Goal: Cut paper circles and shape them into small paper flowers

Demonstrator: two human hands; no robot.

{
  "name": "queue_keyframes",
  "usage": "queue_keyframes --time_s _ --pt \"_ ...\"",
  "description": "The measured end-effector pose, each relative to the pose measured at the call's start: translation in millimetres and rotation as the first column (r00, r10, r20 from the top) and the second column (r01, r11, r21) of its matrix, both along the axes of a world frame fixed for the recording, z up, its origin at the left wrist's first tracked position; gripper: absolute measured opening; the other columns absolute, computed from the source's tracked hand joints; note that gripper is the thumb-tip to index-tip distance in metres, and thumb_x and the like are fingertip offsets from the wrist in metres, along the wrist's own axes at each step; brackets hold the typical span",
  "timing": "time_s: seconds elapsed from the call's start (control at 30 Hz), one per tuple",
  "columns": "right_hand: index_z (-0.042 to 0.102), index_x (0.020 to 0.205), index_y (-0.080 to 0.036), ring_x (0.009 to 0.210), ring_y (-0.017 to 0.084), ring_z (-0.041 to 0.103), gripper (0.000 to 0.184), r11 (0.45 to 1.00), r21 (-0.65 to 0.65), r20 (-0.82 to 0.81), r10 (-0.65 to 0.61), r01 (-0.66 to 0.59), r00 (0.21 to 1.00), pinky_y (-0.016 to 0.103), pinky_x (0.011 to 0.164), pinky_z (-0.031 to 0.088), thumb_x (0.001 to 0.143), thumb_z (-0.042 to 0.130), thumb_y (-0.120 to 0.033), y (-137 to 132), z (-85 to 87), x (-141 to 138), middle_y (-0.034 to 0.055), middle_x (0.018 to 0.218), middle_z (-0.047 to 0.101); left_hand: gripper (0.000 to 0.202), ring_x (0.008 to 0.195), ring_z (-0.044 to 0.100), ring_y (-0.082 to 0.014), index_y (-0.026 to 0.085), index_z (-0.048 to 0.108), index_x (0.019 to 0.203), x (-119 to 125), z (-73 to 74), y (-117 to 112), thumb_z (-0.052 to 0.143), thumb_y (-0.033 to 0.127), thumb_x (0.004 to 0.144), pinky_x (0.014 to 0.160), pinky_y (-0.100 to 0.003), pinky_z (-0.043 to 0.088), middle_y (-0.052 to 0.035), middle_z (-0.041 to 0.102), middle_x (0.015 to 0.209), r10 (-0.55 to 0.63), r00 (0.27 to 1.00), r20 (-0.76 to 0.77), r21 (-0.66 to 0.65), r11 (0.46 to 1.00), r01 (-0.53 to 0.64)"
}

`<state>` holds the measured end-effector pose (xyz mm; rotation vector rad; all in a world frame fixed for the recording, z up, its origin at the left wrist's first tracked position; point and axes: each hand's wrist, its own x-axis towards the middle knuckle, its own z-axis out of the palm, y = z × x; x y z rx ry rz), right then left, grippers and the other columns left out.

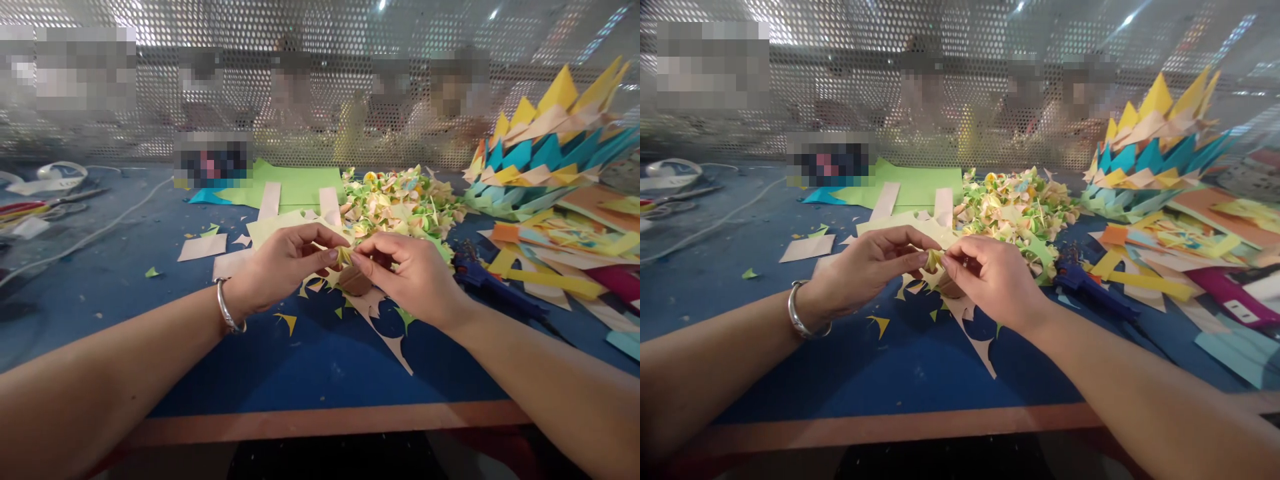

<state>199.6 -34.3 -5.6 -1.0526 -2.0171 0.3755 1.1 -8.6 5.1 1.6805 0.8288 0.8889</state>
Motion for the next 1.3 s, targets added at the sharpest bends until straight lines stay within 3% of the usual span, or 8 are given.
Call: queue_keyframes --time_s 0.2,0.47,0.7,0.97,1.1,1.23,1.27,1.3 --pt "0.068 0.084 -0.018 0.059 0.01 0.055 0.014 0.998 -0.035 0.029 -0.047 0.048 0.998 0.022 0.055 0.044 0.088 0.062 -0.03 0 4.4 4 0.001 0.077 0.066 0.016 0.07 0.057 -0.0078 0.012 0.067 0.093 -1 -4.0 3 0.068 0.013 0.078 0.064 -0.021 0.046 -0.0017 0.064 0.084 0.073 0.993 0.091 0.023 0.997 -0.076" --pt "0.069 0.089 -0.021 0.06 0.013 0.061 0.014 0.942 0.106 0.215 -0.335 0.319 0.918 0.024 0.056 0.046 0.087 0.06 -0.032 -21 19.0 36 0.0019 0.081 0.069 0.016 0.07 0.058 -0.0092 0.014 0.06 0.089 -3 -7.5 5 0.069 0.013 0.075 0.062 -0.022 0.046 -0.0004 0.061 0.077 0.159 0.982 0.102 0.105 0.98 -0.17" --pt "0.069 0.088 -0.027 0.059 0.02 0.065 0.036 0.729 0.141 0.382 -0.664 0.67 0.643 0.033 0.056 0.051 0.077 0.052 -0.057 -51 4.3 110 0.0025 0.082 0.071 0.02 0.06 0.056 -0.009 0.018 0.051 0.09 -2 -5.9 1 0.065 0.012 0.077 0.053 -0.023 0.042 0.0024 0.059 0.067 0.164 0.98 0.115 0.145 0.973 -0.18" --pt "0.066 0.097 -0.025 0.077 0.027 0.067 0.034 0.727 0.076 0.51 -0.617 0.683 0.6 0.041 0.071 0.052 0.074 0.06 -0.049 -54 -17.8 149 0.0088 0.091 0.069 0.021 0.064 0.061 -0.0112 0.019 0.048 0.089 -2 -3.2 -1 0.065 0.015 0.077 0.057 -0.026 0.046 0.0009 0.06 0.07 0.164 0.979 0.119 0.104 0.979 -0.177" --pt "0.068 0.093 -0.024 0.076 0.027 0.07 0.027 0.67 -0.042 0.438 -0.655 0.741 0.616 0.039 0.07 0.052 0.073 0.069 -0.042 -53 -13.1 146 0.0102 0.088 0.072 0.02 0.065 0.061 -0.0113 0.02 0.049 0.088 -3 -2.7 -1 0.066 0.018 0.077 0.058 -0.026 0.047 0.0016 0.06 0.069 0.157 0.983 0.09 0.108 0.98 -0.167" --pt "0.07 0.08 -0.026 0.066 0.028 0.071 0.019 0.519 -0.094 0.34 -0.786 0.85 0.517 0.037 0.055 0.05 0.069 0.074 -0.041 -57 -10.4 157 0.0077 0.075 0.076 0.019 0.065 0.062 -0.0113 0.02 0.05 0.089 -3 -3.4 0 0.064 0.018 0.078 0.059 -0.026 0.047 0.0018 0.06 0.069 0.131 0.988 0.082 0.107 0.984 -0.14" --pt "0.071 0.076 -0.026 0.062 0.027 0.071 0.016 0.506 -0.056 0.327 -0.805 0.861 0.495 0.035 0.052 0.048 0.07 0.073 -0.041 -58 -11.9 162 0.0079 0.074 0.076 0.018 0.066 0.062 -0.0113 0.02 0.05 0.089 -3 -4.0 0 0.064 0.018 0.078 0.06 -0.026 0.047 0.0019 0.06 0.069 0.122 0.989 0.087 0.11 0.985 -0.132" --pt "0.072 0.077 -0.026 0.061 0.025 0.071 0.015 0.564 -0.035 0.341 -0.769 0.825 0.54 0.033 0.05 0.048 0.072 0.072 -0.041 -59 -14.5 168 0.0082 0.075 0.077 0.019 0.067 0.062 -0.0114 0.02 0.05 0.089 -3 -4.7 0 0.065 0.018 0.077 0.06 -0.026 0.047 0.002 0.059 0.069 0.114 0.989 0.092 0.116 0.985 -0.125"
